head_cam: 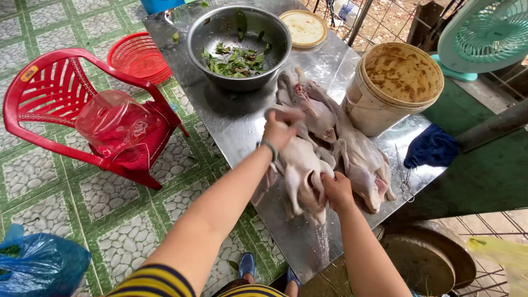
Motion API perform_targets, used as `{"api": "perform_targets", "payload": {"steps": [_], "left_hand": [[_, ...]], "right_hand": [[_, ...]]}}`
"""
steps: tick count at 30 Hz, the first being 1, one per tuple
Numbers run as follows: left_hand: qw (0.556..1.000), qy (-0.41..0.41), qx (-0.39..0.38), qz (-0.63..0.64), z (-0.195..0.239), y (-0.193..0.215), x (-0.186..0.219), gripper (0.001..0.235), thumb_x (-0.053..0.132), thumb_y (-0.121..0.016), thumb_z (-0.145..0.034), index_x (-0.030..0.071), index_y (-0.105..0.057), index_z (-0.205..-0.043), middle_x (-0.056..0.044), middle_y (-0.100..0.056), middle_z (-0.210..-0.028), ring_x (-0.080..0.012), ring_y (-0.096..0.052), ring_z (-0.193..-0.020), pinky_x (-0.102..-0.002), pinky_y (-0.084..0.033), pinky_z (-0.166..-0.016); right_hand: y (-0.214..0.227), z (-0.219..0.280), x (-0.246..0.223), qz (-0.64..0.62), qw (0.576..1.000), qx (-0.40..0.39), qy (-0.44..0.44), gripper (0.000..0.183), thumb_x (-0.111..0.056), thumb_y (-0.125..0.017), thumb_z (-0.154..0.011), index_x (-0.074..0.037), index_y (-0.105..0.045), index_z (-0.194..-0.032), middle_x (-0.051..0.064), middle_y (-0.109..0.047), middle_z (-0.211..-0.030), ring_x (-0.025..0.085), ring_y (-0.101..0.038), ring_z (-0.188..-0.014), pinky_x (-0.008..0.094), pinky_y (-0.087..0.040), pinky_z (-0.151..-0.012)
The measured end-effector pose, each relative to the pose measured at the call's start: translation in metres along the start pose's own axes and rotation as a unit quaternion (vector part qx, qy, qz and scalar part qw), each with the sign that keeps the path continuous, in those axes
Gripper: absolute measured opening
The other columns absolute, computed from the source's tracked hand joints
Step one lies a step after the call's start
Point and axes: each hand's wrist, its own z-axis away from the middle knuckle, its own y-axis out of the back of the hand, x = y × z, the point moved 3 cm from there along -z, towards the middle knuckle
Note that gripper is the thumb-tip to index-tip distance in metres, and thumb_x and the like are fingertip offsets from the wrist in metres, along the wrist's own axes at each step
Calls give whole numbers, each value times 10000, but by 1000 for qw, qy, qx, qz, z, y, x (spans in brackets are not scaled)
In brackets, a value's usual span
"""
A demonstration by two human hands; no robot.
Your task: Stuffing and stitching whole raw poultry on a steel table.
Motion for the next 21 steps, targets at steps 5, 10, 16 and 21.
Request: {"api": "perform_targets", "payload": {"steps": [5, 10, 16, 21], "left_hand": [[971, 32, -74, -225, 128, -20, -13, 1132, 507, -953, -702, 146, -236, -1501, -261, -354, -1466, -462, -444, -1345, -506, -415, -1093], [961, 129, -81, -231, 157, -13, 7, 1186, 355, -905, -730, 189, -92, -1577, -227, -124, -1626, -480, -385, -1378, -528, -438, -1051], [979, 75, -89, -166, 126, -27, -66, 995, 121, -704, -775, 195, -173, -1613, -240, -331, -1546, -477, -492, -1323, -480, -432, -1111], [991, -49, -95, -78, 103, -24, -90, 878, 93, -719, -726, 87, -313, -1505, -262, -471, -1420, -439, -504, -1322, -446, -411, -1131]], "right_hand": [[-7, -22, 25, -37, 999, -7, 16, 369, -213, -698, -928, 38, -652, -1194, 104, -697, -923, 187, -633, -731, 350, -511, -595], [-20, 16, 13, 100, 975, -23, 198, 719, -175, -766, -814, -80, -439, -1447, 116, -639, -1202, 246, -654, -1035, 371, -545, -858], [-17, 17, 14, 312, 888, 97, 323, 650, -158, -697, -866, -99, -499, -1483, 290, -626, -1308, 465, -608, -1194, 474, -497, -996], [-12, 23, -15, 312, 919, 76, 230, 436, -273, -712, -917, -177, -658, -1339, 206, -712, -1179, 371, -692, -1086, 428, -529, -932]]}}
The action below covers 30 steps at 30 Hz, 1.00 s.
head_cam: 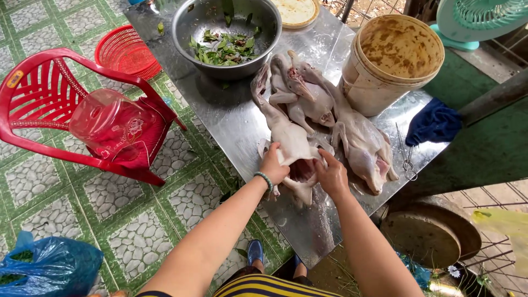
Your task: Stuffing and stitching whole raw poultry on a steel table.
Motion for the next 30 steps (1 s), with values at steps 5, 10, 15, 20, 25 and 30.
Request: {"api": "perform_targets", "payload": {"steps": [5, 10, 15, 20, 25, 30], "left_hand": [[999, 8, -32, 26, -1, 16, 23, 841, 82, -693, -724, 94, -342, -1488, -235, -495, -1419, -400, -513, -1333, -418, -419, -1141], [996, -43, -66, -35, 36, 18, 30, 965, 42, -739, -687, 134, -271, -1527, -242, -391, -1436, -436, -407, -1365, -437, -359, -1165], [997, -72, -39, 0, 63, 5, 32, 1014, -16, -704, -706, 168, -215, -1575, -249, -300, -1500, -470, -351, -1406, -474, -325, -1199], [997, -73, -7, 15, 66, 0, 33, 978, -12, -700, -732, 164, -233, -1572, -247, -277, -1525, -466, -352, -1414, -474, -334, -1188], [998, -65, 2, 14, 66, 3, 39, 928, 10, -695, -743, 128, -260, -1555, -241, -293, -1525, -455, -365, -1405, -468, -343, -1181], [997, -47, 42, -36, 62, 0, 46, 935, 96, -774, -701, 70, -290, -1501, -247, -305, -1491, -463, -344, -1388, -492, -290, -1185]], "right_hand": [[1, -7, -20, 5, 998, 3, 56, 455, -222, -697, -920, -140, -633, -1363, 223, -682, -1258, 393, -648, -1173, 429, -506, -981], [-17, 11, 6, 12, 993, -69, 90, 655, -92, -707, -827, -119, -534, -1459, 270, -570, -1306, 433, -577, -1216, 446, -477, -1030], [19, 43, -28, 149, 976, 79, 138, 666, -67, -838, -681, -98, -643, -1318, 287, -547, -1301, 453, -526, -1172, 490, -474, -936], [15, 58, -32, 131, 976, 61, 165, 484, -88, -815, -725, -111, -717, -1198, 149, -634, -1189, 365, -599, -1097, 479, -495, -925], [12, 74, -16, 66, 973, 120, 184, 359, -97, -787, -818, -102, -723, -1171, 147, -645, -1148, 347, -626, -1062, 444, -520, -911], [35, 70, 32, 3, 990, 119, 77, 340, -135, -817, -805, -82, -731, -1130, 114, -677, -1069, 215, -666, -864, 352, -553, -784]]}}
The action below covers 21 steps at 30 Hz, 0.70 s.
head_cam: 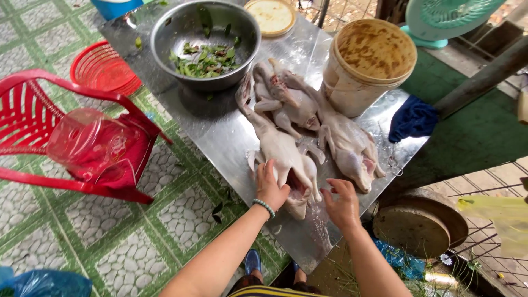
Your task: Stuffing and stitching whole raw poultry on a steel table.
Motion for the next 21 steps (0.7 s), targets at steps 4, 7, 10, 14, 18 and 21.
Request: {"api": "perform_targets", "payload": {"steps": [4, 7, 10, 14, 18, 21], "left_hand": [[998, -17, 41, -54, -12, 12, 28, 953, 170, -846, -697, 42, -309, -1474, -275, -285, -1486, -490, -298, -1382, -522, -237, -1164], [991, -54, 102, -67, -41, 13, 51, 895, 227, -876, -718, 20, -379, -1432, -283, -324, -1476, -492, -341, -1348, -529, -279, -1131], [989, -57, 134, 7, -97, -6, 59, 760, 274, -838, -766, 31, -467, -1383, -227, -452, -1418, -391, -523, -1211, -460, -457, -1025], [978, -6, 128, 162, -184, -44, 90, 643, 366, -816, -865, 33, -529, -1334, -159, -578, -1278, -249, -658, -1001, -384, -596, -809], [917, 203, 70, 335, -267, -67, 146, 725, 428, -789, -810, 58, -469, -1345, -116, -598, -1167, -218, -649, -796, -417, -582, -624], [908, 246, 65, 334, -293, -80, 173, 711, 465, -789, -832, 54, -496, -1333, -116, -652, -1071, -199, -646, -806, -405, -584, -641]], "right_hand": [[46, -48, 43, -113, 993, 25, -10, 218, -103, -756, -893, -83, -756, -1109, 56, -747, -1018, 113, -697, -847, 267, -561, -777], [97, -119, 43, -82, 995, 64, 12, 154, -89, -738, -938, -65, -785, -1083, 43, -753, -954, 98, -647, -773, 244, -528, -704], [130, -210, 41, -67, 984, 128, 109, 159, -123, -701, -1052, -25, -732, -1173, 59, -737, -989, 94, -654, -837, 266, -541, -757], [123, -332, 71, -249, 937, 39, -243, 630, -415, -759, -962, 23, -514, -1343, 150, -639, -1070, 276, -662, -809, 442, -604, -610], [80, -382, 112, -339, 881, -124, -307, 451, -193, -669, -841, -14, -637, -1254, 155, -736, -1064, 337, -756, -806, 483, -658, -593], [89, -345, 112, -399, 889, -102, -201, 423, -110, -572, -860, -16, -640, -1268, 164, -718, -1080, 314, -720, -805, 428, -602, -594]]}}
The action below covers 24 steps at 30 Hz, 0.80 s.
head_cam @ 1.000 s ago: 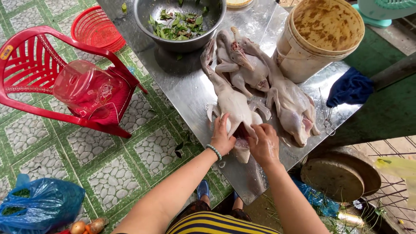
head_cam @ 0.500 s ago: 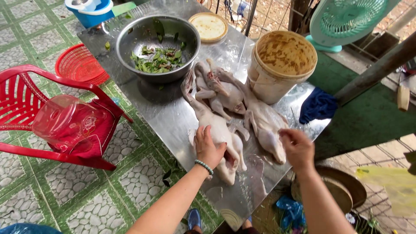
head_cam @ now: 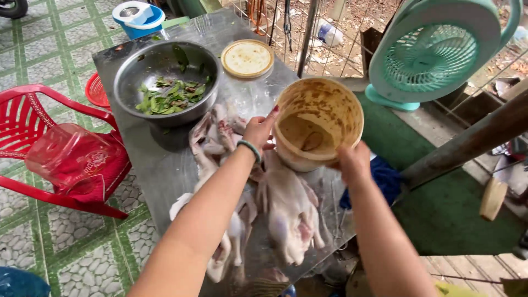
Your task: Stuffing and stitching whole raw poultry on a steel table.
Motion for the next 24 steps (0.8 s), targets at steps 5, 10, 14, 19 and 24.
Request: {"api": "perform_targets", "payload": {"steps": [5, 10, 14, 19, 24], "left_hand": [[961, -227, 25, -152, 50, -25, -18, 527, 329, -840, -816, 36, -591, -1177, -92, -699, -1015, -207, -690, -865, -374, -593, -737], [876, -386, 65, -282, 110, -44, -4, 351, 225, -779, -873, 46, -578, -1098, -125, -688, -981, -270, -698, -866, -380, -571, -766], [854, -438, 66, -273, 111, -53, 10, 366, 283, -767, -898, 39, -579, -1094, -144, -678, -988, -305, -691, -872, -403, -563, -779], [837, -455, 53, -300, 121, -71, 15, 488, 419, -785, -884, 48, -605, -1145, -151, -676, -1044, -325, -683, -932, -409, -565, -820], [826, -464, 56, -313, 124, -74, 16, 535, 480, -757, -899, 60, -630, -1207, -165, -686, -1157, -354, -677, -1051, -417, -558, -896]], "right_hand": [[38, 77, 48, -107, 982, -20, 152, 541, -109, -639, -914, 2, -495, -1423, 92, -631, -1313, 181, -599, -1160, 311, -489, -970], [64, 88, 29, 223, 931, 158, 243, 657, -182, -708, -873, 81, -489, -1434, 212, -619, -1318, 316, -595, -1168, 397, -482, -982], [25, 46, 4, 494, 773, 42, 396, 370, -201, -713, -861, -163, -683, -1228, 210, -669, -1220, 402, -648, -1127, 471, -541, -927], [-28, -7, 44, 657, 683, -281, 149, 502, -183, -501, -913, -430, -683, -1311, 117, -724, -1227, 332, -703, -1128, 474, -561, -964], [-47, -9, 58, 755, 524, -323, 228, 413, -397, -431, -1042, -250, -618, -1379, 133, -610, -1417, 316, -610, -1273, 483, -479, -1035]]}}
